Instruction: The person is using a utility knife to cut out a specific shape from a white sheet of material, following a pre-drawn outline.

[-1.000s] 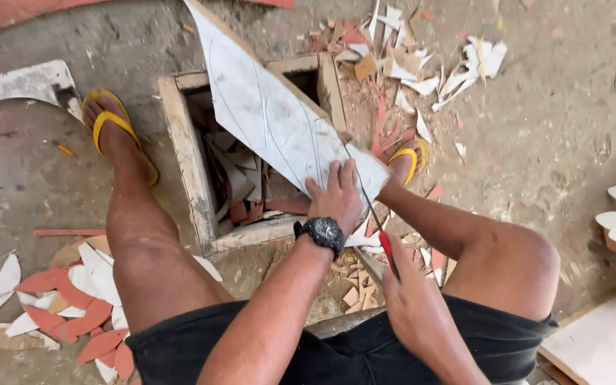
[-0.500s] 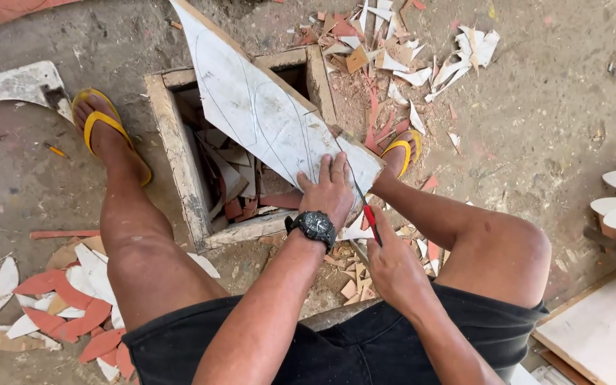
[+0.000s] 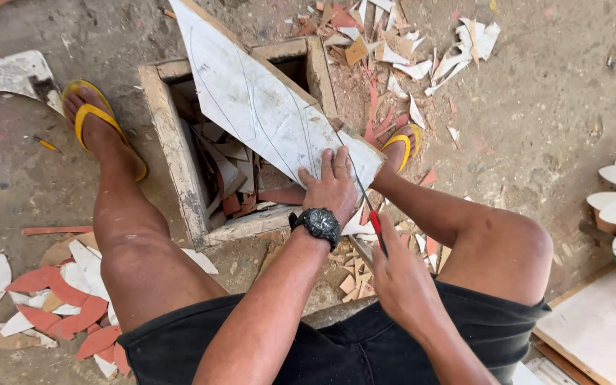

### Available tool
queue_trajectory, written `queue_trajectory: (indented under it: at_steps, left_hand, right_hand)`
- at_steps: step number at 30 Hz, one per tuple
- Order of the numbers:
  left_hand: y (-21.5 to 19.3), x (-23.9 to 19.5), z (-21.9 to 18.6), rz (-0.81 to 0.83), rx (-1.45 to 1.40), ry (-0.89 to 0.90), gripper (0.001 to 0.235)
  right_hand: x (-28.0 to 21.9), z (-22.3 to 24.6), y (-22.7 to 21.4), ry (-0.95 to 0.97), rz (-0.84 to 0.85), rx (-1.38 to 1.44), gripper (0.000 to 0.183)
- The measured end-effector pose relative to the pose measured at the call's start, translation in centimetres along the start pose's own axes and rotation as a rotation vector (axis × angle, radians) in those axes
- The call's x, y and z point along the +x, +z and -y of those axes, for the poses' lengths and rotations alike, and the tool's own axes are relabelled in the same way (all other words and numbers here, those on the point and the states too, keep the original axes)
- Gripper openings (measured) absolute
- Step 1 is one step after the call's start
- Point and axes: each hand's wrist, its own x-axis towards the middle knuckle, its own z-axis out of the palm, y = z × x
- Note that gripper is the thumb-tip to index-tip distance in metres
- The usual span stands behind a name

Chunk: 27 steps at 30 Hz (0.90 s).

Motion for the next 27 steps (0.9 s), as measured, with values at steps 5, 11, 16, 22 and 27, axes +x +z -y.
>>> queue_trajectory:
  at_steps: [5, 11, 16, 22, 27]
  left_hand:
    - [-0.3, 0.2, 0.0, 0.002, -0.020, -0.019, 0.062]
    - [-0.8, -0.4, -0.1, 0.032, -0.049, -0.017, 0.064]
    - [2.5, 0.4, -0.1, -0.182, -0.014, 0.038, 0.060]
    - [-1.7, -0.4, 0.0, 0.112, -0.077, -0.004, 0.061]
    - [-2.5, -0.6, 0.2, 0.079, -0.081, -0.001, 0.065]
  right_hand:
    - [-5.3, -3.1, 0.1, 0.154, -0.003, 0.102, 0.068]
    - [-2.2, -2.5, 0.5, 0.080, 0.044, 0.152, 0.067]
    - [0.1, -0.2, -0.4, 0.016, 0.009, 0.204, 0.067]
    - [-4.1, -2.2, -0.7, 0.008, 0.046, 0.045, 0.064]
    - [-5.8, -6.5, -0.1, 0.185, -0.014, 0.173, 0.070]
